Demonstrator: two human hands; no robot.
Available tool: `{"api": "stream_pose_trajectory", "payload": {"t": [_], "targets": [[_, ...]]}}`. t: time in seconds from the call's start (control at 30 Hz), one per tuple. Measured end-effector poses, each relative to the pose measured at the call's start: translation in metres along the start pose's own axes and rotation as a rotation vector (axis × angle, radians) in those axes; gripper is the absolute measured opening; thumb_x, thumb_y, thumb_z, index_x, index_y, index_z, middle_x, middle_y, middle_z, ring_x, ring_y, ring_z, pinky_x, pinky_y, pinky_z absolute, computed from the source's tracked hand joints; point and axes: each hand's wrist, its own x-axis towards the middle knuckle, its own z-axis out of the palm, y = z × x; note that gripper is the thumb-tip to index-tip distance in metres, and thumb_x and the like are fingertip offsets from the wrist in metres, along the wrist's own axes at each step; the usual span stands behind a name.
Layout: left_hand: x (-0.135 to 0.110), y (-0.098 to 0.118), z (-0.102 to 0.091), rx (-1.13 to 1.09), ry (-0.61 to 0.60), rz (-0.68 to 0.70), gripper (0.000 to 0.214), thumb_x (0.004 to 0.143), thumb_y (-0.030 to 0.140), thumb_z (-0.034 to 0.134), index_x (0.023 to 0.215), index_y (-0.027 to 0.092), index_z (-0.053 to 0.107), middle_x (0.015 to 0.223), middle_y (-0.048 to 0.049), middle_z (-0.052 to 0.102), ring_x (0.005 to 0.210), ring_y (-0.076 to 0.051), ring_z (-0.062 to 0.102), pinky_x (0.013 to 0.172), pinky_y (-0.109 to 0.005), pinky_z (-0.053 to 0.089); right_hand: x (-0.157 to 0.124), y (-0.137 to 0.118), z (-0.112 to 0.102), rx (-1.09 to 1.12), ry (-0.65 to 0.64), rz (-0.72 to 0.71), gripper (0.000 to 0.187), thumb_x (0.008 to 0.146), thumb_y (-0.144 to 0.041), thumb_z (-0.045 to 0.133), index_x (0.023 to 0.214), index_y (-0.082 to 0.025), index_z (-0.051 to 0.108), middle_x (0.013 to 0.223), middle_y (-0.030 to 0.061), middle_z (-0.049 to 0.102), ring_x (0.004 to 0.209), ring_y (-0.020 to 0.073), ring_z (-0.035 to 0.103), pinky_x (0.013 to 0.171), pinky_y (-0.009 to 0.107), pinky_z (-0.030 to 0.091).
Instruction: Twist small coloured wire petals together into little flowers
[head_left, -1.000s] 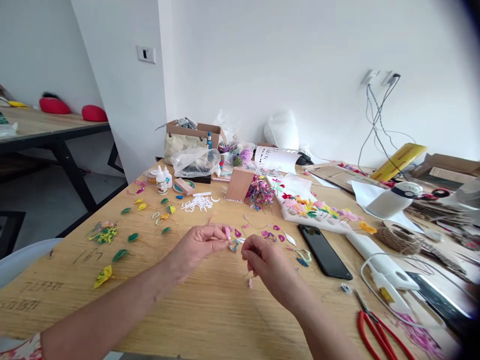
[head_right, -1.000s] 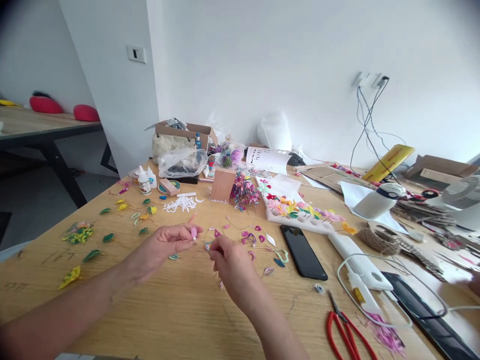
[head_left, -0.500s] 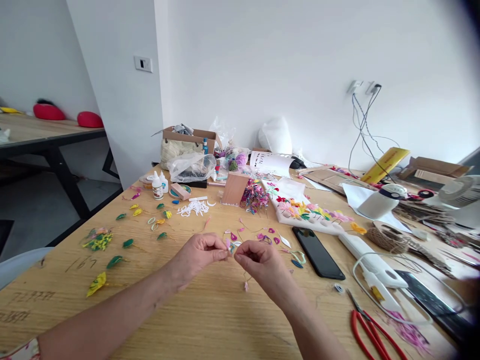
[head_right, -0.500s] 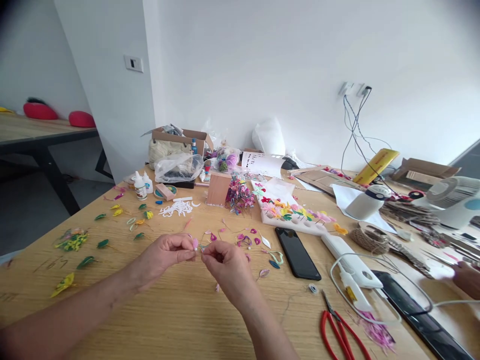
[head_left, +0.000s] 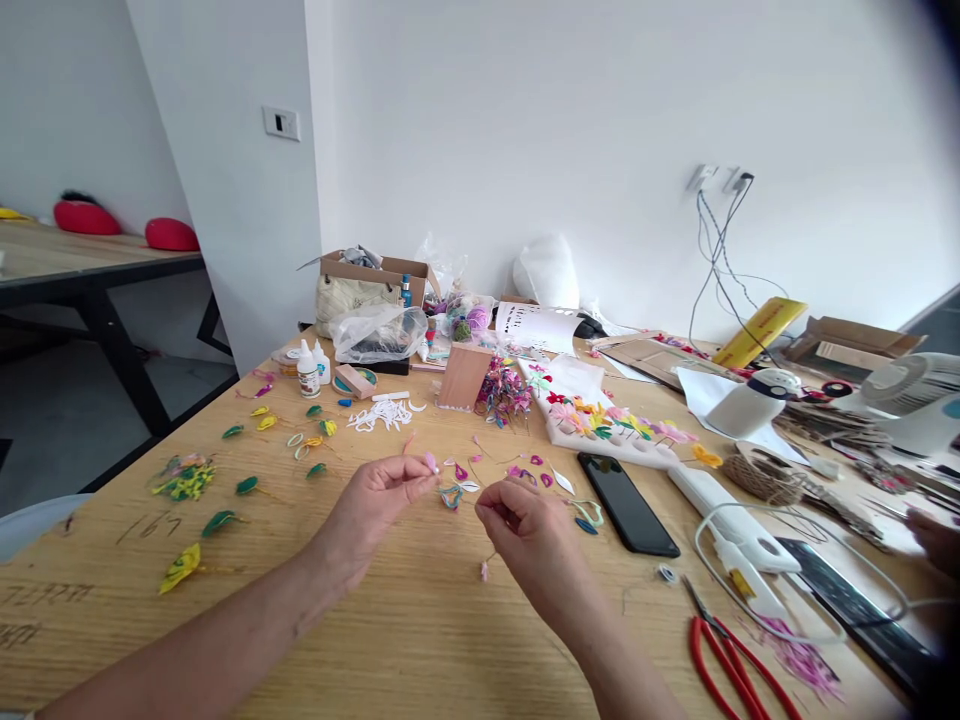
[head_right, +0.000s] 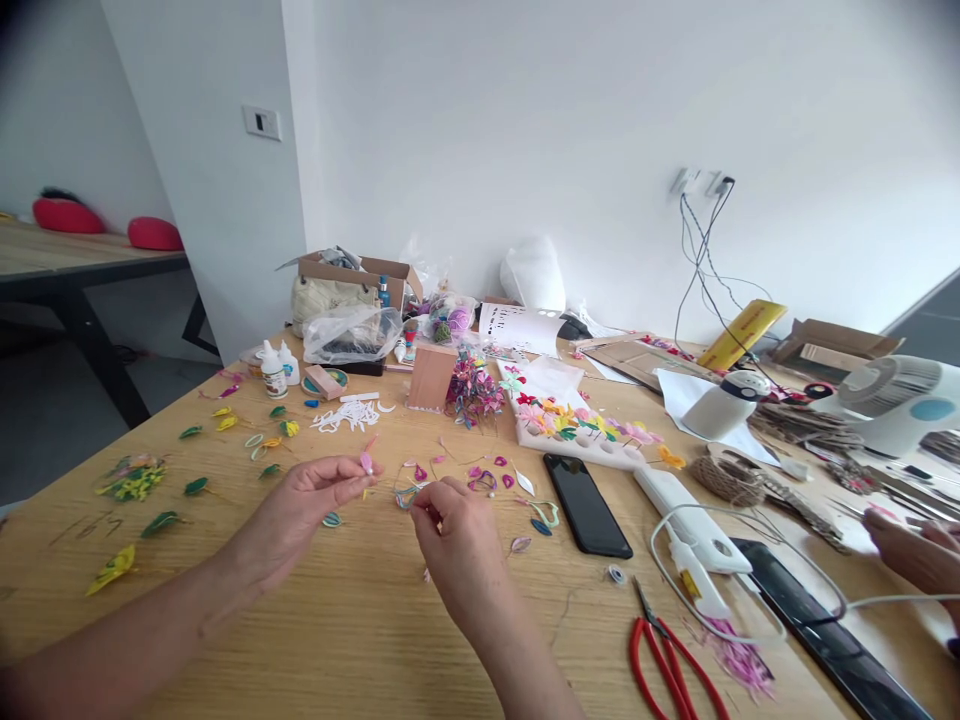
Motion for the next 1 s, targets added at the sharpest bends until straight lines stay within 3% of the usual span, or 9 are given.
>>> {"api": "stream_pose_trajectory", "payload": {"t": [0.17,0.33,0.63,1.0], "targets": [[-0.001,-0.003,0.014,-0.004,-0.046,-0.085,0.014,0.067,0.028,0.064,0.060,0.015,0.063,0.074,-0.0016,0.065,0.077,-0.015,0.053,0.065,-0.023,0.035,0.002,-0.002,0.009,0.034,0.046,-0.044,0.015,0.072,-0.012,0.052,0.060,-0.017,0.059,0.056,-0.0008,0.056,0.051,0.0106,0.049,0.048,0.020,0.033],[-0.001,-0.009,0.014,-0.123,-0.109,-0.174,0.015,0.068,0.029,0.064,0.069,0.015,0.064,0.078,-0.0046,0.065,0.075,-0.016,0.056,0.053,-0.021,0.035,0.001,-0.001,0.011,0.100,0.056,-0.017,0.015,0.072,-0.012,0.052,0.062,-0.018,0.061,0.059,0.0002,0.059,0.053,0.0108,0.051,0.048,0.020,0.034],[0.000,-0.014,0.013,-0.193,-0.132,-0.251,0.017,0.066,0.029,0.067,0.065,0.012,0.063,0.062,-0.0010,0.059,0.054,-0.009,0.050,0.054,-0.022,0.037,0.003,0.005,0.016,0.103,0.098,-0.043,0.013,0.072,-0.014,0.054,0.060,-0.017,0.058,0.055,-0.0015,0.054,0.050,0.0097,0.047,0.047,0.019,0.032],[-0.001,-0.014,0.011,-0.145,-0.141,-0.291,0.017,0.060,0.027,0.070,0.065,0.011,0.066,0.056,0.0015,0.053,0.050,-0.006,0.043,0.052,-0.020,0.033,0.005,0.006,0.018,0.046,0.120,-0.031,0.013,0.072,-0.016,0.053,0.060,-0.017,0.058,0.055,-0.0012,0.055,0.049,0.0102,0.047,0.046,0.020,0.031]]}}
